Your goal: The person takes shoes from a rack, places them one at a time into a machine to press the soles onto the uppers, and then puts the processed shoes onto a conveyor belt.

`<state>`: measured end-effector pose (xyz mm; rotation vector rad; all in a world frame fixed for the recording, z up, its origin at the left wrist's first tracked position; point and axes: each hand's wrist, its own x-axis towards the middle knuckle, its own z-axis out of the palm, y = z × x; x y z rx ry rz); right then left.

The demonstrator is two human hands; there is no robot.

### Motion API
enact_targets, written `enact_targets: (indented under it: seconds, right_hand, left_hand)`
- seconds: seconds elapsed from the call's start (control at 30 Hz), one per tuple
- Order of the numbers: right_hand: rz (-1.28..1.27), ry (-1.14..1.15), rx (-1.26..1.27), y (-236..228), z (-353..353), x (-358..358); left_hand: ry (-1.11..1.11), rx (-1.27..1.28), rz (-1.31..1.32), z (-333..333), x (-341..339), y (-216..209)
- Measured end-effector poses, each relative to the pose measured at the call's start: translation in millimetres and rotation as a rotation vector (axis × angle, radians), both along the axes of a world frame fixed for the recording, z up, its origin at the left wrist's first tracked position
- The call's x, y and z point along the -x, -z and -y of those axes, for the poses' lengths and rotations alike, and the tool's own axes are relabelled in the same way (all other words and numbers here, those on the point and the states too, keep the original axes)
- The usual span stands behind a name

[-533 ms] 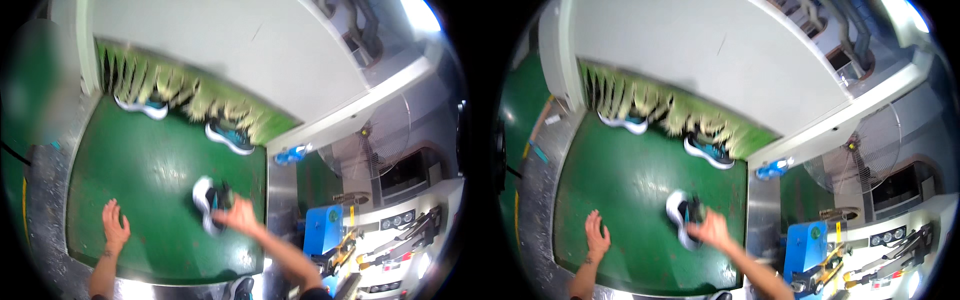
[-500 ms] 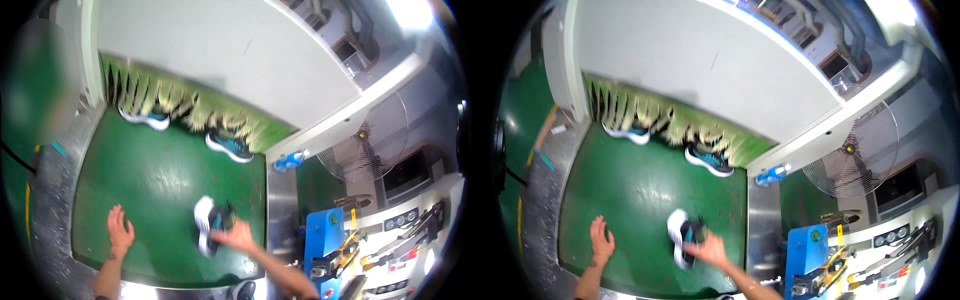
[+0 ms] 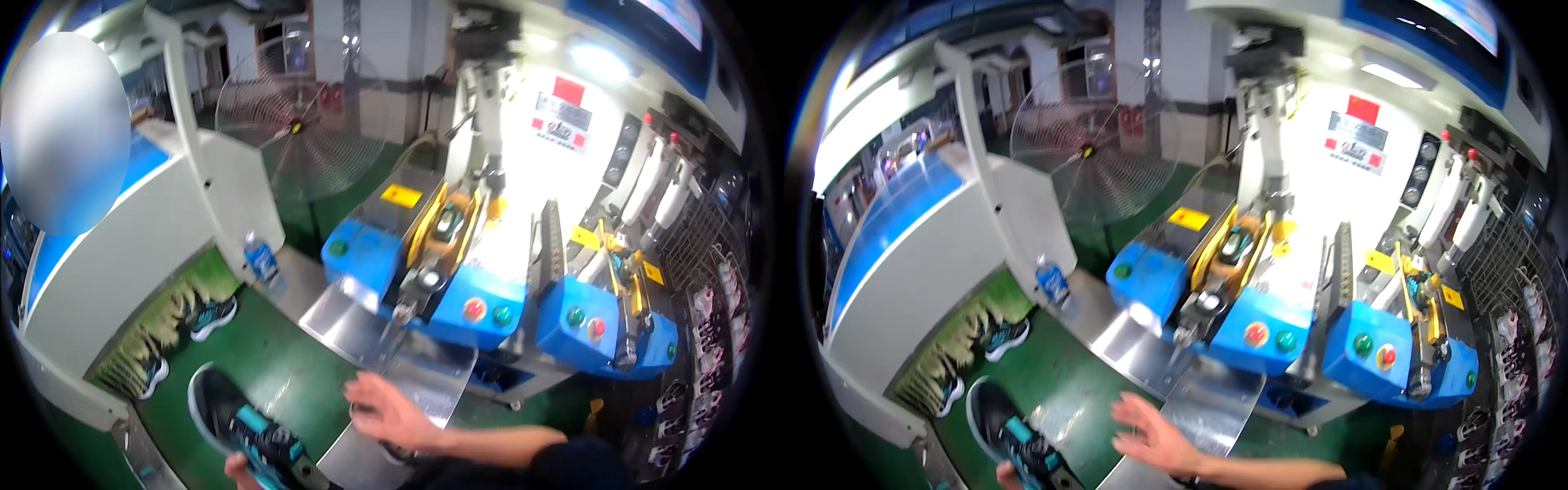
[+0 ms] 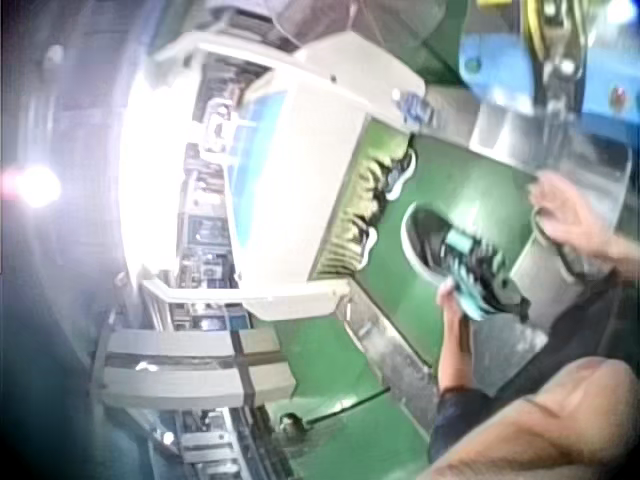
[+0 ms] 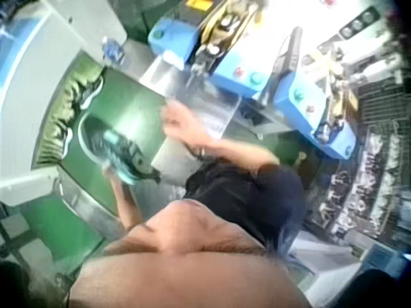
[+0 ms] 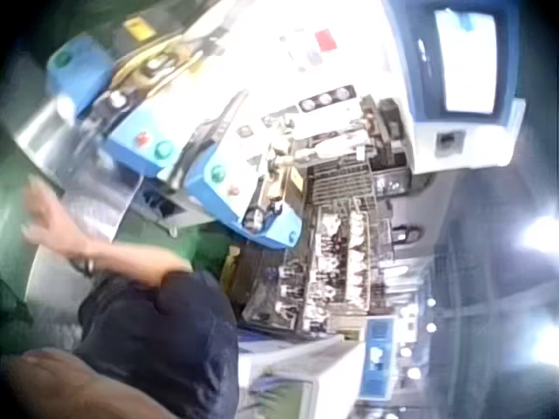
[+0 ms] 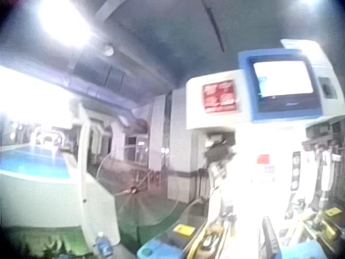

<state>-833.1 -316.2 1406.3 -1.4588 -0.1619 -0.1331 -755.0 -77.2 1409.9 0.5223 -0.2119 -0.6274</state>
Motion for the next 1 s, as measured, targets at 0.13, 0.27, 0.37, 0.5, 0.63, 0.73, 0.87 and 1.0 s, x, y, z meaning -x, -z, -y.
enact_targets:
  seconds: [0.13, 0.27, 0.37, 0.5, 0.63, 0.73, 0.87, 1.0]
  right_hand:
    - [-0.039, 0.036, 0.366, 7, 13, 65]
    - [-0.264, 0.156, 0.011, 7, 97, 88]
    - [-0.406, 0.362, -0.039, 9, 145, 112]
    - [-0.504, 0.59, -0.179, -4, 188, 131]
    - [-0.19, 0.622, -0.095, -29, 203, 97]
    - [-0.317, 0.629, -0.104, -51, 205, 77]
    - [-0.372, 0.799, 0.161, -37, 212, 59]
    - [-0.546, 0.862, -0.25, -52, 219, 52]
  left_hand:
    - [-0.154, -0.399, -0.024, 81, 61, 31]
    - [-0.233, -0.57, 0.103, 180, 99, 68]
    - [-0.365, -0.639, 0.195, 248, 94, 87]
    - [-0.188, -0.533, 0.407, 331, 18, 43]
    - [-0.192, -0.708, 0.959, 455, -133, 66]
    - [-0.046, -1.27, 1.291, 554, -218, 62]
    - [-0.127, -1.057, 1.498, 610, -243, 115]
    - [-0.006, -1.003, 1.122, 623, -278, 81]
